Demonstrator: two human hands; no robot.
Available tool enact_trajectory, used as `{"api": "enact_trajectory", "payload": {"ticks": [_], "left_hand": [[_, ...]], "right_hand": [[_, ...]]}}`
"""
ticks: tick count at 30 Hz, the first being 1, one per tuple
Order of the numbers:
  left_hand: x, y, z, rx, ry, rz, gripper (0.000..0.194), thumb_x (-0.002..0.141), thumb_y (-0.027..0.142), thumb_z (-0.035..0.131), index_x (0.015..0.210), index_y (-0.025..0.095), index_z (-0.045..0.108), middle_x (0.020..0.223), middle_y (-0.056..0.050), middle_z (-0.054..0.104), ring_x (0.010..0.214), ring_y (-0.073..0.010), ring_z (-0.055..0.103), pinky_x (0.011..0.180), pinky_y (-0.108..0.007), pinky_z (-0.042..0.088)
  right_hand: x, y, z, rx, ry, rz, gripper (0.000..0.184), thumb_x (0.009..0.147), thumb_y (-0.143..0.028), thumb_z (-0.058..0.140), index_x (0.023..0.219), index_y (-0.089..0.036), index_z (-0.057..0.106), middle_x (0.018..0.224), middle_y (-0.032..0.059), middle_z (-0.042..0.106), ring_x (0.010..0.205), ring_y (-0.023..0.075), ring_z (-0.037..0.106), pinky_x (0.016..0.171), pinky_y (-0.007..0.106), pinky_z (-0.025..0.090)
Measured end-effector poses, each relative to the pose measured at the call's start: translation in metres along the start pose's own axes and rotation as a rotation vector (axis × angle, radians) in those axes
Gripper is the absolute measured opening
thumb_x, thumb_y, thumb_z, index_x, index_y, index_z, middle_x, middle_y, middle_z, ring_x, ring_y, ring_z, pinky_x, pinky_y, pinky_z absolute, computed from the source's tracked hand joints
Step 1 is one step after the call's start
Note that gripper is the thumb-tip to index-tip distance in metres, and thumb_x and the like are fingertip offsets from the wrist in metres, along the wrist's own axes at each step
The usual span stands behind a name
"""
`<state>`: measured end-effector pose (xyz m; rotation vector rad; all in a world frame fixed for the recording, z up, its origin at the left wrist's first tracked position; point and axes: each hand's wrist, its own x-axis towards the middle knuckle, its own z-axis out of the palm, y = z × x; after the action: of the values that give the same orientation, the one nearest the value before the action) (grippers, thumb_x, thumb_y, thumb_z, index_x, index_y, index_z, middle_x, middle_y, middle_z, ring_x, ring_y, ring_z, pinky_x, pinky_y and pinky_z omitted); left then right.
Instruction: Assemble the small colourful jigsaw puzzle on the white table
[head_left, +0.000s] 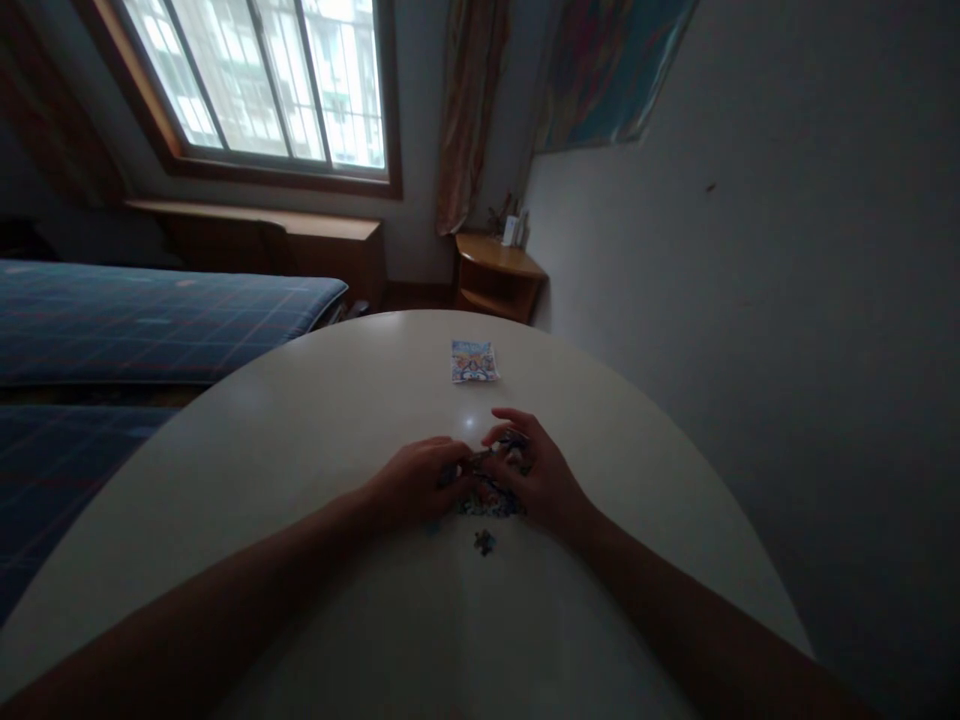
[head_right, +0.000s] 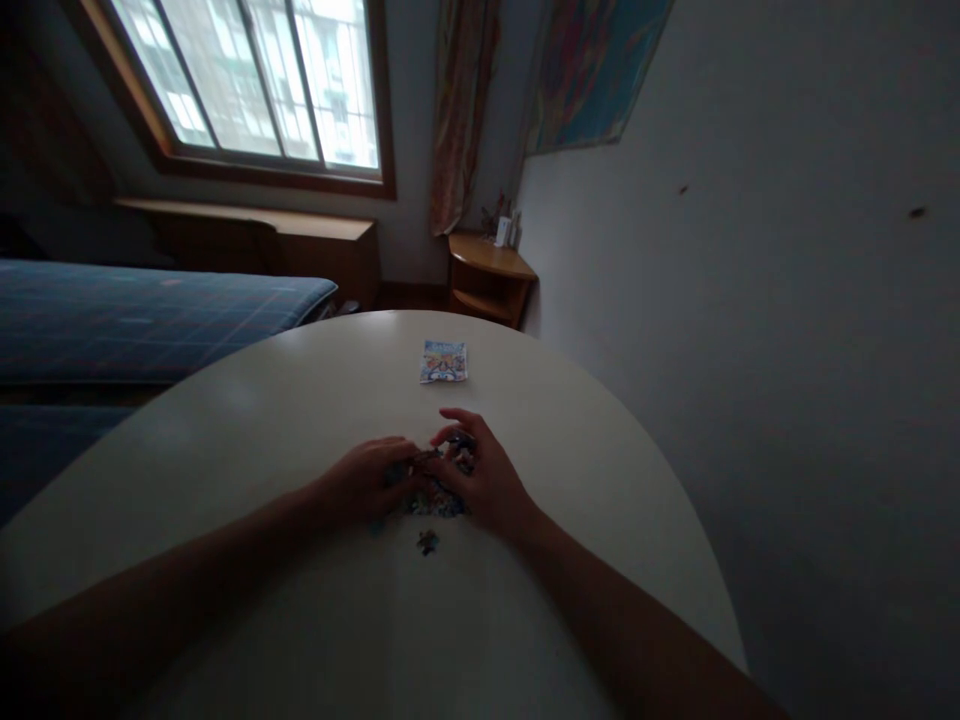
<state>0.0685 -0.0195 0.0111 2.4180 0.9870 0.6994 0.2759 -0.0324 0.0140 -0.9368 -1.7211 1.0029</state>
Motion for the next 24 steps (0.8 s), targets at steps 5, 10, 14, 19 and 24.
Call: {"api": "enact_trajectory", "payload": {"ticks": [5,10,14,19,24], "left_hand": [[0.0015,-0.0023,-0.0005,-0.083,0.074,0.010,0.013,0.093,0.028,0.053,0.093,0.018,0.063,0.085,-0.003,0.067,0.075,-0.0153,0.061,0.072,-0.027,0.045],[0.0019,-0.0011,-0.0008,-0.070,0.107,-0.095,0.018,0.094,0.031,0.049,0.090,0.017,0.060,0.078,-0.003,0.066,0.066,-0.0147,0.057,0.064,-0.026,0.043],[0.0035,-0.0002,-0.0014,-0.084,0.146,-0.159,0.021,0.095,0.034,0.047,0.090,0.017,0.059,0.077,-0.002,0.066,0.064,-0.0143,0.056,0.061,-0.025,0.041],[0.0047,-0.0017,-0.0010,-0.159,0.137,-0.151,0.018,0.091,0.032,0.050,0.095,0.018,0.061,0.074,-0.001,0.066,0.062,-0.0134,0.056,0.060,-0.024,0.042],[0.0039,-0.0024,-0.0006,-0.198,0.152,-0.126,0.021,0.083,0.021,0.053,0.102,0.018,0.062,0.079,-0.001,0.068,0.069,-0.0136,0.060,0.066,-0.024,0.046]], "right_hand": [[-0.0011,-0.0001,-0.0025,-0.019,-0.109,0.012,0.064,0.079,-0.027,0.075,0.134,-0.027,0.042,0.112,0.0061,0.064,0.090,0.0166,0.067,0.084,0.034,0.054],[-0.0005,-0.0012,-0.0017,-0.166,-0.105,0.054,0.042,0.084,-0.030,0.071,0.122,-0.024,0.056,0.103,0.0049,0.070,0.091,0.0190,0.068,0.084,0.034,0.053],[0.0017,-0.0042,-0.0018,-0.184,-0.080,0.083,0.019,0.089,-0.032,0.062,0.105,-0.021,0.065,0.096,0.0036,0.071,0.073,0.0149,0.067,0.074,0.030,0.053],[0.0027,-0.0069,-0.0008,-0.172,-0.049,0.157,0.019,0.090,-0.033,0.056,0.099,-0.018,0.064,0.081,0.0016,0.069,0.054,0.0111,0.057,0.055,0.024,0.046],[0.0033,-0.0033,-0.0004,-0.250,0.003,0.145,0.018,0.088,-0.031,0.056,0.095,-0.018,0.066,0.081,0.0029,0.071,0.068,0.0150,0.063,0.067,0.027,0.048]]}}
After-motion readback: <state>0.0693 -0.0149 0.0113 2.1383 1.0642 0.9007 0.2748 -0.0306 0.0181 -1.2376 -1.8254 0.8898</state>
